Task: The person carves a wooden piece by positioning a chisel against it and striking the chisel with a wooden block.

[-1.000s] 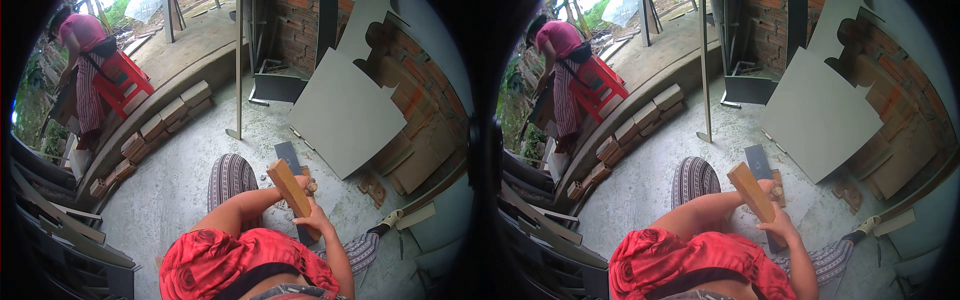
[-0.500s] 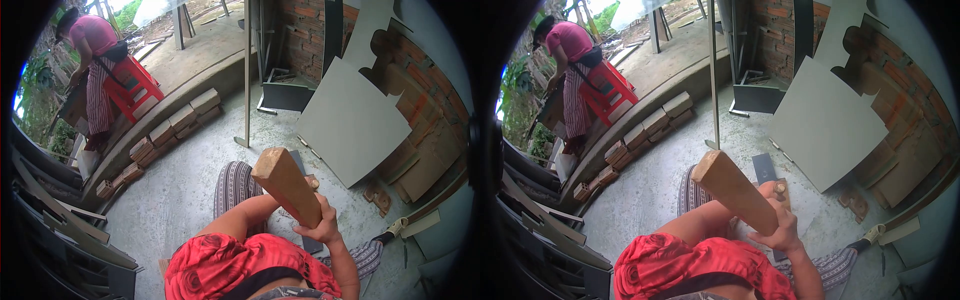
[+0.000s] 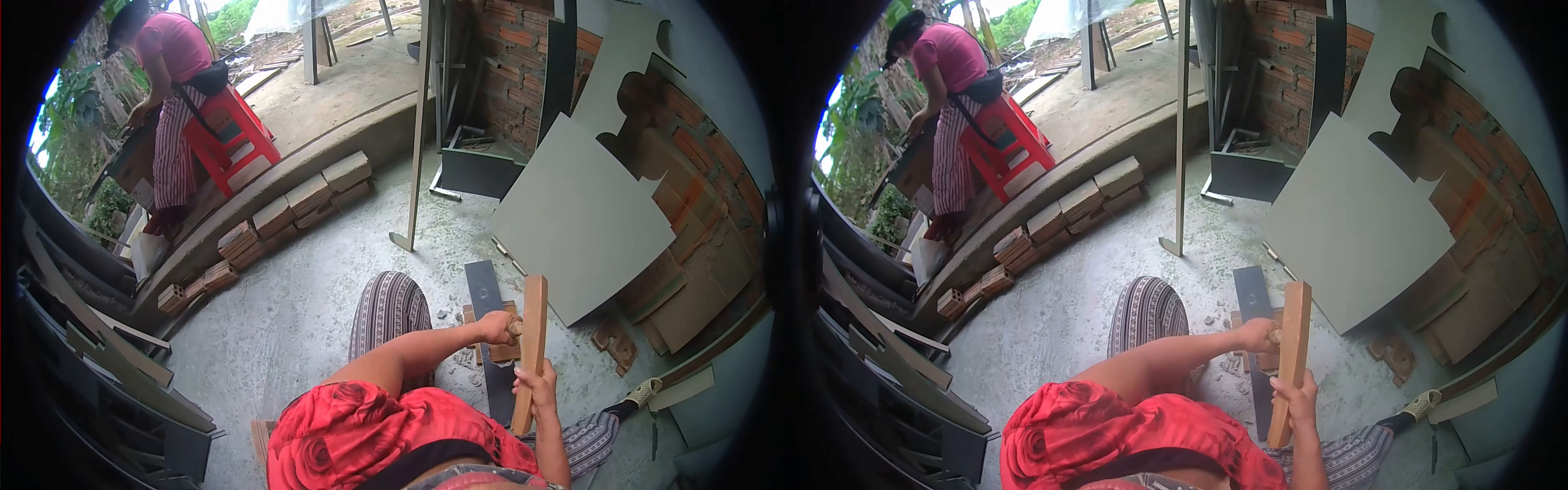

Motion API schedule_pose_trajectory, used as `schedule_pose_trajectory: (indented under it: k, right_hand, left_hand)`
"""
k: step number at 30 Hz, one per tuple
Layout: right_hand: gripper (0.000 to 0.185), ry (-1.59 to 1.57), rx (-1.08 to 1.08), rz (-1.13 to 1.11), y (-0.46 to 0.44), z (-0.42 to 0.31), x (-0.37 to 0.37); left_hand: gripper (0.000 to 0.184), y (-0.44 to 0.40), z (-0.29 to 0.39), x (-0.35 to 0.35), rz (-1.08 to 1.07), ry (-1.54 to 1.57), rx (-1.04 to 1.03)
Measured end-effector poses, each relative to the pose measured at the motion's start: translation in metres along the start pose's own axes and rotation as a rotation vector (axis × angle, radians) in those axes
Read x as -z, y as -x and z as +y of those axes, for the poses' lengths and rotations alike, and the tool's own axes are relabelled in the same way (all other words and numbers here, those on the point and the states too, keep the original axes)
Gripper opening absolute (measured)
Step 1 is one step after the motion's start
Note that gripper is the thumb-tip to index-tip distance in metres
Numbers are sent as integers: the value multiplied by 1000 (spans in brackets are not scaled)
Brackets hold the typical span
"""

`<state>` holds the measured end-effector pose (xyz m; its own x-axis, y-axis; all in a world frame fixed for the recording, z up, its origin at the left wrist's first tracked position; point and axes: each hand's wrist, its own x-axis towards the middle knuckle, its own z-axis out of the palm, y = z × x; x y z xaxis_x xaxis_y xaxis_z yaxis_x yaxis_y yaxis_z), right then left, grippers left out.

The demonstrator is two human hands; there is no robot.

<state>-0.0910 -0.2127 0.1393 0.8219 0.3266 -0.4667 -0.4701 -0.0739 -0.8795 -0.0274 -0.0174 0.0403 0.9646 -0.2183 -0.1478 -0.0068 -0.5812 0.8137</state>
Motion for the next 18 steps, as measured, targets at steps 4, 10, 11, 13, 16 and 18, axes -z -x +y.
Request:
schedule_pose_trajectory:
  k: [4, 10, 11, 13, 16, 18]
  right_hand:
    - [47, 110, 47, 33, -9, 16, 6]
    - [41, 70, 64, 88, -22, 35, 10]
    - [41, 71, 62, 88, -21, 34, 10]
    - [45, 39, -26, 83, -18, 29, 10]
    - [45, 59, 6, 103, -21, 28, 6]
    - [46, 16, 11, 93, -22, 23, 6]
  left_hand:
    - [39, -2, 2, -1, -25, 29, 28]
    - [36, 0, 4, 2, 0, 55, -4]
    - [39, 0, 4, 2, -38, 34, -1]
    - [42, -1, 3, 3, -79, 16, 1]
    - [35, -5, -4, -2, 32, 84, -57]
    - [38, -16, -20, -7, 146, 128, -86]
